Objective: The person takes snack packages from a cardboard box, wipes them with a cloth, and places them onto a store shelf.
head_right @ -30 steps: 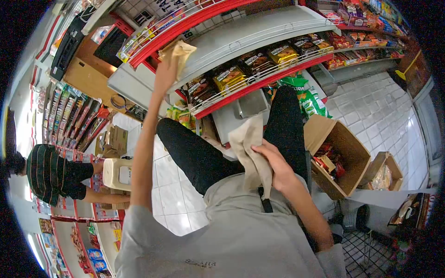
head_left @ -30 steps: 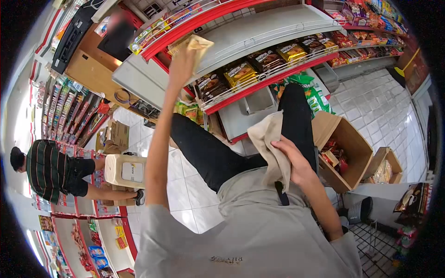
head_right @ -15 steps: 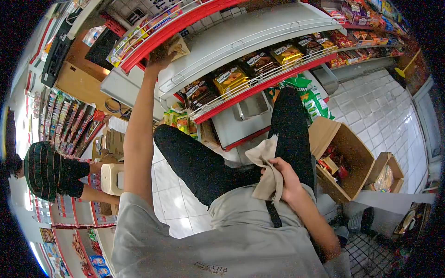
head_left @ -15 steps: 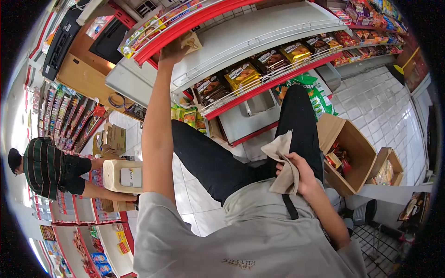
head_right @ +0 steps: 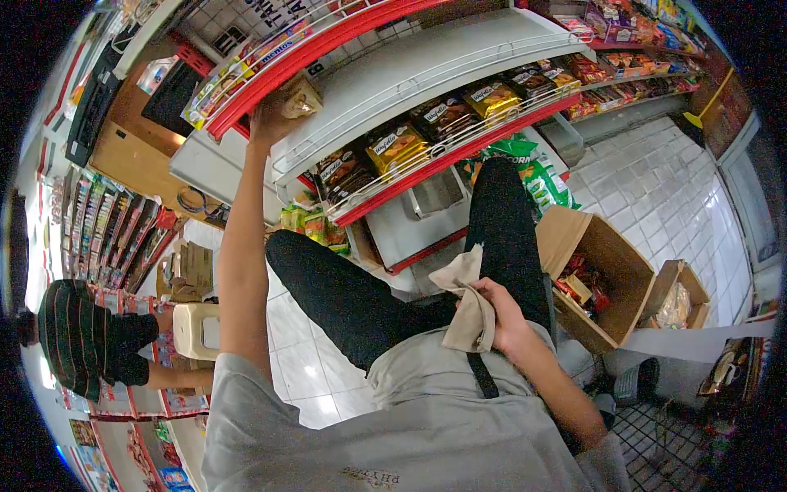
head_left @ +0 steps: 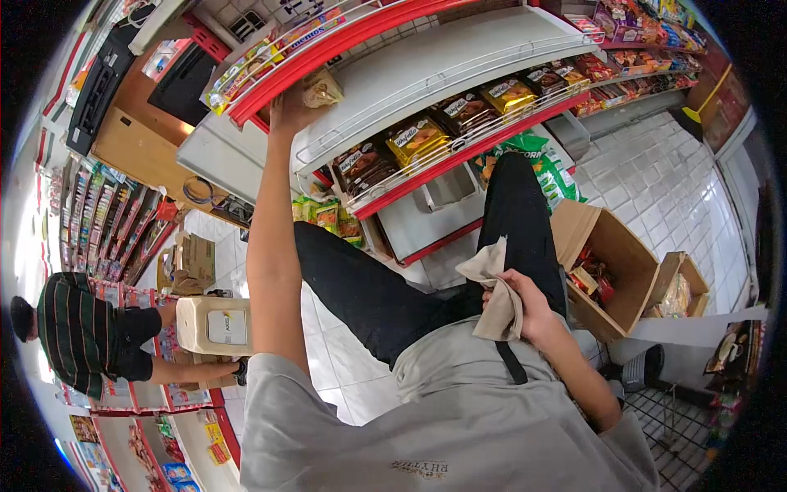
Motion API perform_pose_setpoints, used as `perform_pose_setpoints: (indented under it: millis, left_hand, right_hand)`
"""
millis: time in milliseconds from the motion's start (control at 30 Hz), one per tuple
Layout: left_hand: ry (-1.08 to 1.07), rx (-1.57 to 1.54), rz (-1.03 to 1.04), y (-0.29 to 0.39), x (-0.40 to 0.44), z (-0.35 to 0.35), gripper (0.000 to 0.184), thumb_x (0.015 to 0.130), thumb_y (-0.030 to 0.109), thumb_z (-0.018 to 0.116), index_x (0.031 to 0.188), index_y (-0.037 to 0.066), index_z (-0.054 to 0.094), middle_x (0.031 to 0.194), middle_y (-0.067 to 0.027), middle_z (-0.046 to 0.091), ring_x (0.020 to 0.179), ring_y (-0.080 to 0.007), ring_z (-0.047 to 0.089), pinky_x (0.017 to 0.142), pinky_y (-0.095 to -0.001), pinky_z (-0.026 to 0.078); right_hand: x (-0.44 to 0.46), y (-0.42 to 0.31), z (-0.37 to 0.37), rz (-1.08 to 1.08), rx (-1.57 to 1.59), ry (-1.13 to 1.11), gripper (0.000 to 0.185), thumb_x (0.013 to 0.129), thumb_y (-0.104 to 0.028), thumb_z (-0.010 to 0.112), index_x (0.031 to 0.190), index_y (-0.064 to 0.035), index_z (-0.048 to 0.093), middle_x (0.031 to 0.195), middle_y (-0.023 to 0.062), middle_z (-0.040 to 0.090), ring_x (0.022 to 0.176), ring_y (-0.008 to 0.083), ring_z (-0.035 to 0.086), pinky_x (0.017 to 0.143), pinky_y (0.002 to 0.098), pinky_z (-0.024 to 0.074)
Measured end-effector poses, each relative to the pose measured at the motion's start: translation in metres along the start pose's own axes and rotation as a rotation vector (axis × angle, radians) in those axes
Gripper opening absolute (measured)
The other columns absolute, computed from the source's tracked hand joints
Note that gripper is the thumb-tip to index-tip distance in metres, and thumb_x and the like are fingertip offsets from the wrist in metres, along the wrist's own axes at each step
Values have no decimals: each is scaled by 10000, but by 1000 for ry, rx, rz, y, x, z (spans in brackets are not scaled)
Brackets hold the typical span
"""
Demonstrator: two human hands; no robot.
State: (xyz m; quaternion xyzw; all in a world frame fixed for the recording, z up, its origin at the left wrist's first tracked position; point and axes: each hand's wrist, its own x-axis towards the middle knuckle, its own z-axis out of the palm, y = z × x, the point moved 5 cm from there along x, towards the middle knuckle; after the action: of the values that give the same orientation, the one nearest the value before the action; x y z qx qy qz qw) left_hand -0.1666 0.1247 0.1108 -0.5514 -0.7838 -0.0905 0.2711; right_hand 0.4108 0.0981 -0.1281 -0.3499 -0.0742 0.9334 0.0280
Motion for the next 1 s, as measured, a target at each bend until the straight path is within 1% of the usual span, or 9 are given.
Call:
perform_pose_setpoints:
  millis: [267, 567, 633, 667, 700, 767, 800, 900, 1000]
  left_hand:
    - [-16, 55, -68, -20, -1, 10, 995, 699, 647, 789, 1505, 142, 498, 1503, -156, 547, 1422, -336, 469, 1202, -460, 354]
    - [16, 55, -72, -13, -7, -1, 857, 738, 616, 802, 1433, 158, 597, 1456, -113, 609, 1378, -338, 517, 1211, -478, 340]
    - [57, -40, 64, -13, -4, 3, 1032, 681, 618, 833, 1495, 95, 474, 1476, -210, 544, 1386, -354, 502, 1170, -463, 390]
    - [212, 1, 56, -26, -4, 6, 1027, 688, 615, 842, 1492, 93, 475, 1457, -195, 564, 1355, -345, 529, 1158, -455, 402]
    - [32, -224, 109, -24, -7, 20, 884, 803, 554, 755, 1501, 84, 486, 1508, -163, 526, 1403, -327, 479, 1194, -446, 348]
    - [-354, -687, 86, -1, -15, 32, 612, 1032, 432, 582, 1518, 67, 509, 1610, -100, 451, 1499, -291, 378, 1266, -428, 239]
    - [-181, -426, 178, 32, -8, 10, 408, 1017, 216, 638, 1388, 48, 623, 1362, -152, 667, 1289, -271, 602, 1146, -397, 418]
    - [117, -261, 159, 190, -46, -92, 443, 1005, 203, 649, 1422, 62, 600, 1522, -169, 522, 1426, -291, 474, 1197, -396, 337]
    - [-101, -669, 233, 311, -90, -100, 549, 1039, 381, 586, 1480, 60, 526, 1534, -128, 481, 1429, -292, 439, 1199, -418, 327]
  right_hand:
    - [-1, -6, -1, -10, 39, -13, 331, 955, -269, 577, 1051, 35, 668, 854, 148, 713, 774, 279, 693, 782, 389, 590]
    - [9, -11, -20, -21, 109, -47, 304, 972, -243, 574, 1091, 22, 665, 902, 146, 722, 811, 266, 706, 800, 390, 597]
    - [8, -13, -9, -54, 107, -53, 295, 980, -242, 578, 1122, 1, 666, 930, 136, 725, 832, 262, 709, 811, 404, 599]
    - [-1, -16, -8, -99, 111, -40, 289, 988, -242, 582, 1153, -20, 667, 958, 127, 728, 853, 257, 713, 821, 417, 602]
    - [2, -17, -12, -64, 145, -118, 288, 994, -246, 587, 1178, -39, 667, 990, 122, 732, 884, 256, 717, 838, 432, 601]
    - [10, -18, -16, 7, 190, -229, 294, 998, -254, 608, 1207, -57, 670, 1061, 121, 743, 947, 260, 725, 886, 460, 596]
    - [-6, -26, 1, 22, 181, -268, 303, 1002, -262, 623, 1212, -48, 668, 1097, 120, 745, 972, 262, 726, 913, 452, 591]
    - [-32, -65, 14, -243, 126, -253, 322, 999, -271, 654, 1193, -15, 679, 1166, 112, 732, 992, 247, 716, 960, 432, 573]
    - [-39, -114, -1, -327, 151, -423, 297, 1020, -257, 640, 1221, -41, 674, 1125, 59, 734, 984, 179, 706, 935, 380, 576]
